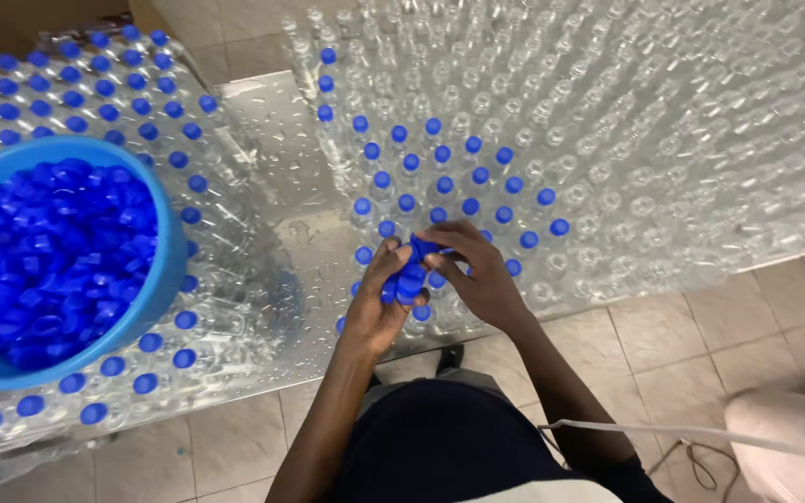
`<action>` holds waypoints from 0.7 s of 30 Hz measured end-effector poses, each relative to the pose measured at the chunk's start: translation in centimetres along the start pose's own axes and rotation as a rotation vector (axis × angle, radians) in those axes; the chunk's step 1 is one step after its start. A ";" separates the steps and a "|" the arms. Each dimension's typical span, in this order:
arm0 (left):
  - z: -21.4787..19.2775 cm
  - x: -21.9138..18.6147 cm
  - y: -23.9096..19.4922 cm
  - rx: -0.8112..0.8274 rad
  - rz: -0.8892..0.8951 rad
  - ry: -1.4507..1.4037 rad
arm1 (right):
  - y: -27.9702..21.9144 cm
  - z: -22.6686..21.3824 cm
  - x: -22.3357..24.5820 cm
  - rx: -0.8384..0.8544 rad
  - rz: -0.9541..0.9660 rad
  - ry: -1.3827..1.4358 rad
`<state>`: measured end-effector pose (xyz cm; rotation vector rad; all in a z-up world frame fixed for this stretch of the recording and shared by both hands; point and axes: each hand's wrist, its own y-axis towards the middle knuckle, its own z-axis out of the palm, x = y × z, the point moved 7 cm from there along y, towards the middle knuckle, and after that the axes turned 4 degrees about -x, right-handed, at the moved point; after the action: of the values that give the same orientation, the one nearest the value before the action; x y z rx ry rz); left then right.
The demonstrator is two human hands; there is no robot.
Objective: The person takes blue bottle caps from a blue basin and screws them onto clear plastic bottles arranged on a metal table. The person repeatedly picks up caps and secures them onto the bottle openings.
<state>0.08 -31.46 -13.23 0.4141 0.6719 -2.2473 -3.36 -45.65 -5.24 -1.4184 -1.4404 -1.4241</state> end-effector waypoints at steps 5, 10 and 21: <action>-0.5 4.4 0.8 -0.059 -0.045 -0.008 | -1.3 -1.8 -2.7 -0.006 0.084 0.071; 0.1 5.1 2.1 -0.136 -0.016 -0.030 | -0.5 -3.7 -2.9 -0.005 0.067 0.066; -1.0 7.2 2.1 -0.299 0.049 -0.166 | -1.9 -10.4 -5.5 0.002 0.241 -0.046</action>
<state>-3.10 -36.18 -18.24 0.0949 0.8820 -2.0647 -6.48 -56.52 -8.91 -1.5738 -1.2487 -1.2458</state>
